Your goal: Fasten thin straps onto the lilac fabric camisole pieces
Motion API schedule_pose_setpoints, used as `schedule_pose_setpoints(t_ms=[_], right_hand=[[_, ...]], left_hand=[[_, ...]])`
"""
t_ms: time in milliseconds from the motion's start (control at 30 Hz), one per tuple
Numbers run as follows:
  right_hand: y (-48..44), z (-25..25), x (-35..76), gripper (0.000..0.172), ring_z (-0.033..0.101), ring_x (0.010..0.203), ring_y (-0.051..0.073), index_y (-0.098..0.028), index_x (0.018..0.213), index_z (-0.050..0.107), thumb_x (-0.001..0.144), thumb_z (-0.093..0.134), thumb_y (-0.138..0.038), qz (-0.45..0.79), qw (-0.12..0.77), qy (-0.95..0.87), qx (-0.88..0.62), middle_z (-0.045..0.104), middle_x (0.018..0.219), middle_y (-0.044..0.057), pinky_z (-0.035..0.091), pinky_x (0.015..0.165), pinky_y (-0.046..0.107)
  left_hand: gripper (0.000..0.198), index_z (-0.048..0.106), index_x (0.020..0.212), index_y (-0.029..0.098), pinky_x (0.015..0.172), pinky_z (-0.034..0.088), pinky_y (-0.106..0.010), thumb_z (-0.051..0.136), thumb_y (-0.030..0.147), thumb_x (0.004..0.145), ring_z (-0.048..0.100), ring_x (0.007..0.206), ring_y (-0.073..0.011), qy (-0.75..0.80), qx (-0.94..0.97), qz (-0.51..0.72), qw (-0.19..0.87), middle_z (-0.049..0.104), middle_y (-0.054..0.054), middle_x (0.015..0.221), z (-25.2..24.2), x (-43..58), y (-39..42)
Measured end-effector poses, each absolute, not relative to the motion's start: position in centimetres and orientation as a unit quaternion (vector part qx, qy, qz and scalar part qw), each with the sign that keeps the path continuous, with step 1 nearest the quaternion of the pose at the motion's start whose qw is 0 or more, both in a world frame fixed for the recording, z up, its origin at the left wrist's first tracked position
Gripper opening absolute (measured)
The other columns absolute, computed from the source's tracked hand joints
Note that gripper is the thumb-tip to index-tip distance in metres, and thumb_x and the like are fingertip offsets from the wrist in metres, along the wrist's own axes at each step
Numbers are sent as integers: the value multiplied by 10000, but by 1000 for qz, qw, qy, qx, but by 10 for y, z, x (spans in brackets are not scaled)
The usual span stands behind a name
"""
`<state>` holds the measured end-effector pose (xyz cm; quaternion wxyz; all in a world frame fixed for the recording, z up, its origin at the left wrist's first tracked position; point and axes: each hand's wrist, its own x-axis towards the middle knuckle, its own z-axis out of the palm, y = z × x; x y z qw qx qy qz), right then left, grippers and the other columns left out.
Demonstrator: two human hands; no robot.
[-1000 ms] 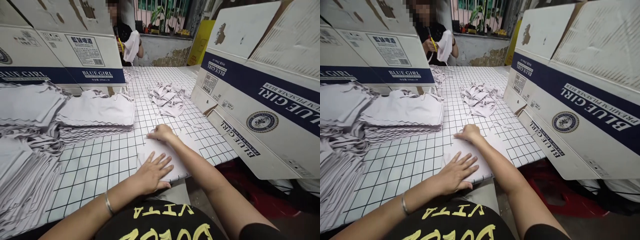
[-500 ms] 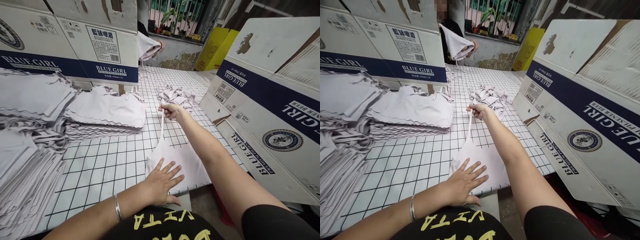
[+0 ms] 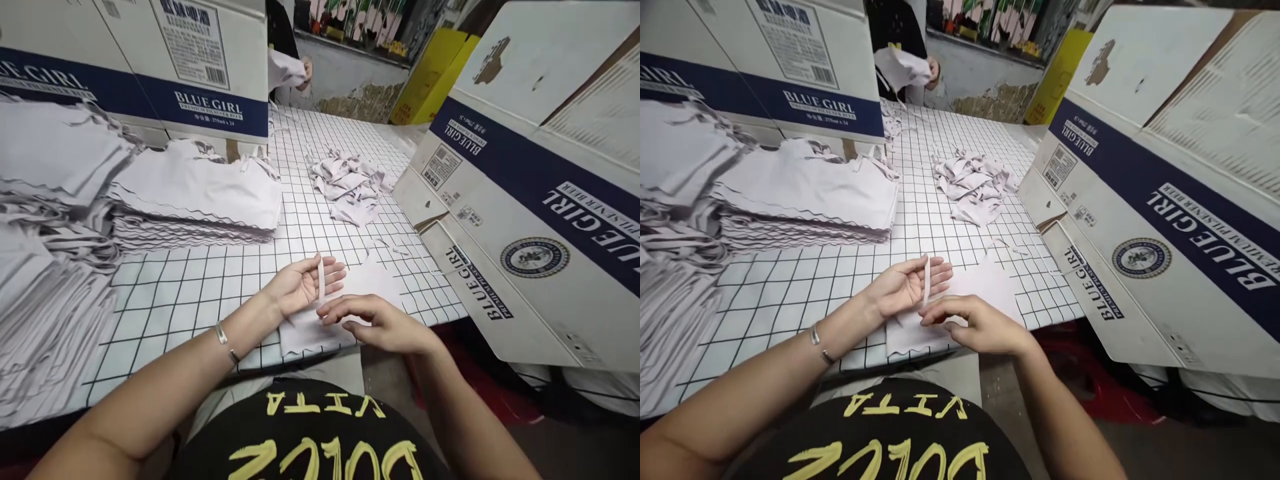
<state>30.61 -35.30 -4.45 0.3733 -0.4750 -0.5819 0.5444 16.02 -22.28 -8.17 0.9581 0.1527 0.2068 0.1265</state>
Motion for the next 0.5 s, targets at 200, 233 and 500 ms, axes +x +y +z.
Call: schedule_pose_setpoints(t_ms=[200,233,500], right_hand=[[-360,-101,300,202,554,683,81,-225,952,545,827,679,-310,469,589,-351,-557,583,914,-8,465,653,234],[-354,-102,301,213,550,695,84,-222,974,564,827,679,-325,493,573,-358,-548,590,905,-7,459,657,231],[-341,-90,310,293,623,807,137,-127,941,727,744,754,-343,687,342,-423,-482,703,937,75,487,789,293]], left_hand=[[185,618,983,47,884,563,-355,447,88,926,695,948,-220,226,149,144,952,701,-158,973,-72,166,-232],[182,618,981,48,874,568,-335,448,74,922,697,938,-209,229,153,149,950,700,-156,968,-69,167,-233],[139,614,913,60,891,563,-332,478,45,894,684,944,-204,262,199,204,922,685,-157,954,-60,178,-212]])
